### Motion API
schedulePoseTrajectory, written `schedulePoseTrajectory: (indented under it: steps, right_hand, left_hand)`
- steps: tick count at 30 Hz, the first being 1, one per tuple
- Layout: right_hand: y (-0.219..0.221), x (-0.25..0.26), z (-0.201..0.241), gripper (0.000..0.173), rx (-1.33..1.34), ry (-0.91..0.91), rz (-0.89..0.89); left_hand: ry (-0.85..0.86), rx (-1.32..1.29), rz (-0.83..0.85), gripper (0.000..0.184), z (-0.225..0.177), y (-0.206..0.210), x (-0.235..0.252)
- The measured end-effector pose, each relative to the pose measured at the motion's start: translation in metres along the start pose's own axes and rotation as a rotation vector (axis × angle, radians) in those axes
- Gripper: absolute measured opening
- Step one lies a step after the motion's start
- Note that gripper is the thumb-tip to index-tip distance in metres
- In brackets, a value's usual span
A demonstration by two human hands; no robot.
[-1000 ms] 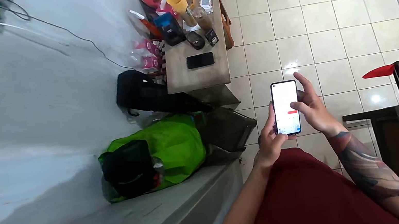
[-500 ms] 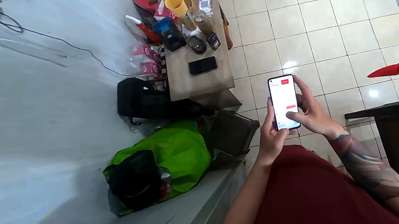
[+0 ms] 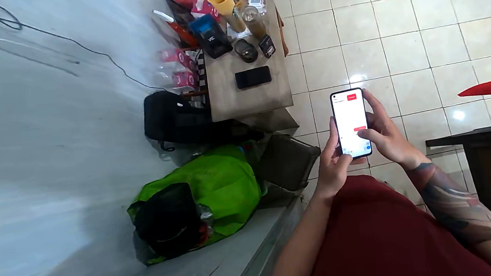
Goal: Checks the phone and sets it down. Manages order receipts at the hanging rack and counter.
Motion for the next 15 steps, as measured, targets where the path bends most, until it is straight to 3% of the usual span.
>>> schedulePoseTrajectory:
  steps: [15]
  right_hand:
    - [0.012,0.0,-0.002,0.105,-0.031,-0.011,-0.048]
  left_hand:
    - [-0.009,-0.036,0.046,0.092,0.0,-0.01,0.004]
Point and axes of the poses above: each hand's wrist, its own x-axis towards the middle knuckle, its own y-axis out of the palm, z = x × y, the point moved 2 cm from there along x, towards the middle knuckle, and after that the axes turned 15 degrees about -z, right-handed, at the moved point
